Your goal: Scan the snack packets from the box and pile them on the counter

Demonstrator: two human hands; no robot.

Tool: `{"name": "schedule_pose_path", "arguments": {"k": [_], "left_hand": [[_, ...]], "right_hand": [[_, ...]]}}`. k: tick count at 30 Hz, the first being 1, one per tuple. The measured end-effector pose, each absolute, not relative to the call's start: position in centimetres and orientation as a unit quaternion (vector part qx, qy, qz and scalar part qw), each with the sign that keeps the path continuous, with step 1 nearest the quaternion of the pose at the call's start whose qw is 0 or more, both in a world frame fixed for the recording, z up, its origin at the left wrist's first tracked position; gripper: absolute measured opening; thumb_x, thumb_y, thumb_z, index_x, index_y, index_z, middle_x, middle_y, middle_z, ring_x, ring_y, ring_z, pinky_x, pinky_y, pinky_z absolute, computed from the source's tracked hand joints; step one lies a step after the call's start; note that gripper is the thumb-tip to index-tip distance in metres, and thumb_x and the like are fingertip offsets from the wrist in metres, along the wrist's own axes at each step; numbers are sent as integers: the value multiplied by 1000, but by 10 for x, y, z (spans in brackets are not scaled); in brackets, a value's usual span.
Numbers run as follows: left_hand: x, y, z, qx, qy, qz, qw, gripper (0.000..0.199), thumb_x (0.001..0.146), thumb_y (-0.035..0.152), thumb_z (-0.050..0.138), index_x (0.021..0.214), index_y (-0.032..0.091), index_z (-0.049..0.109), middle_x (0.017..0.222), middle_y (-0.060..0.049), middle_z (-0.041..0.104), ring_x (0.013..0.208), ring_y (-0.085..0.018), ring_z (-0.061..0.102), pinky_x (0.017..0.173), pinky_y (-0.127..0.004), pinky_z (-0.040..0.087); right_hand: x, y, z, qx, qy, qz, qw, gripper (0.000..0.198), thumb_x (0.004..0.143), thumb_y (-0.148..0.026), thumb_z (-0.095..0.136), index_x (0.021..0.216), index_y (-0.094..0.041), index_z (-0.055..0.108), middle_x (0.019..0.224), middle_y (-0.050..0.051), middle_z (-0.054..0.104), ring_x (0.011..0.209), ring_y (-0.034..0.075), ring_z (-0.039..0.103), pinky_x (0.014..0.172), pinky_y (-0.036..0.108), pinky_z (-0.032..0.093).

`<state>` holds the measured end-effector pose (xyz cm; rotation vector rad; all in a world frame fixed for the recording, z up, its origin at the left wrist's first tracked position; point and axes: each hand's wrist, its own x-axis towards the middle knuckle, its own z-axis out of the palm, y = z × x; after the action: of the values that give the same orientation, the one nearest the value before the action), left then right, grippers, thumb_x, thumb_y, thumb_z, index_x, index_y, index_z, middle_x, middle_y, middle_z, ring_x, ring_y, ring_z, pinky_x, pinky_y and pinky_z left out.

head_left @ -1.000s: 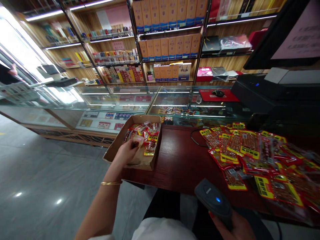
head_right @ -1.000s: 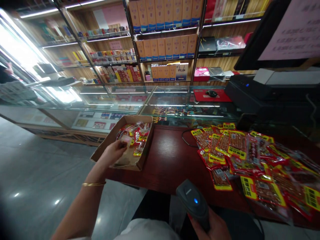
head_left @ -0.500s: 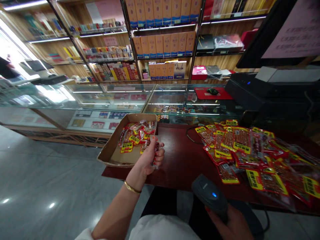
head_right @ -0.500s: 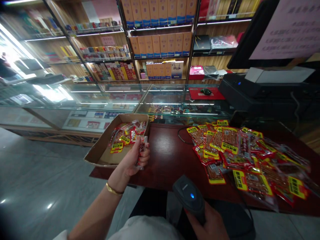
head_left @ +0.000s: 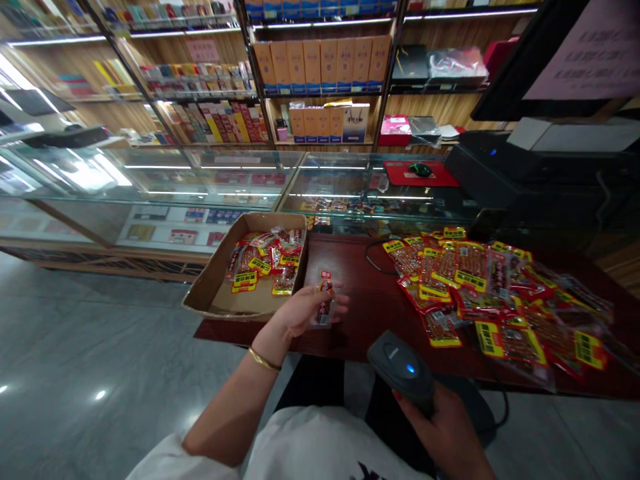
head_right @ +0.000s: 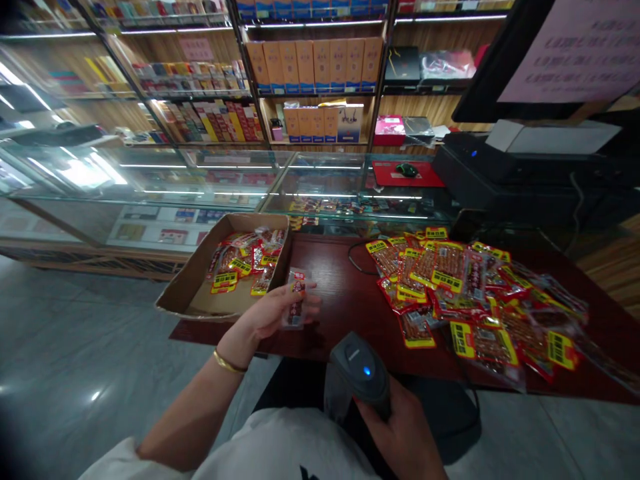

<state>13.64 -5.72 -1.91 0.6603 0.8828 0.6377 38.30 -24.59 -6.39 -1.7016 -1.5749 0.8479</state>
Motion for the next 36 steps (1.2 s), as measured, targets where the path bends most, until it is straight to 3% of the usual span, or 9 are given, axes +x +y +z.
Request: {"name": "schedule_pose_path", "arguments": {"k": [6, 14, 20, 27, 32, 36], "left_hand": [[140, -52, -40, 399, 476, 181, 763, 35, 88, 29, 69, 120, 19, 58, 111, -15, 75, 82, -21, 75, 60, -27, 57], [154, -44, -60, 443, 491, 81, 746, 23, 90, 26, 63, 111, 17, 60, 109, -13, 75, 80, -18, 72, 57, -23, 54], [159, -43, -67, 427, 480, 90, 761, 28, 85, 28, 70, 109, 17, 62, 104, -12, 76, 77, -19, 73, 58, -25, 55], [162, -40, -80, 419, 462, 116, 773, 20, 78, 17, 73, 96, 16, 65, 87, -13, 77, 71, -24, 74, 54, -28, 56], [163, -42, -78, 392, 441, 137, 796, 25, 80, 24, 75, 100, 17, 62, 93, -13, 77, 67, -19, 73, 52, -25, 56], [170, -37, -69, 306, 437, 172, 828, 22, 82, 26, 67, 101, 14, 62, 94, -15, 76, 74, -23, 75, 60, -31, 61]], "right_hand": [[379, -249, -60, -648, -601, 364, 294, 39, 87, -44, 63, 113, -18, 77, 108, 13, 81, 100, 32, 76, 91, 40, 58], [373, -242, -49, -595, -625, 448, 234, 33, 85, -33, 66, 114, -20, 76, 113, 11, 80, 103, 31, 74, 91, 38, 55], [369, -239, -50, -602, -615, 447, 244, 31, 88, -33, 64, 114, -19, 75, 112, 10, 80, 102, 30, 74, 91, 37, 55], [369, -237, -53, -604, -615, 430, 268, 34, 89, -34, 64, 117, -19, 76, 114, 12, 80, 105, 32, 74, 91, 40, 56], [369, -237, -54, -603, -608, 426, 293, 32, 90, -36, 64, 113, -18, 77, 110, 11, 80, 102, 31, 75, 90, 39, 57], [372, -240, -53, -620, -582, 419, 317, 33, 87, -30, 65, 116, -18, 76, 112, 10, 80, 103, 29, 74, 92, 38, 56]]}}
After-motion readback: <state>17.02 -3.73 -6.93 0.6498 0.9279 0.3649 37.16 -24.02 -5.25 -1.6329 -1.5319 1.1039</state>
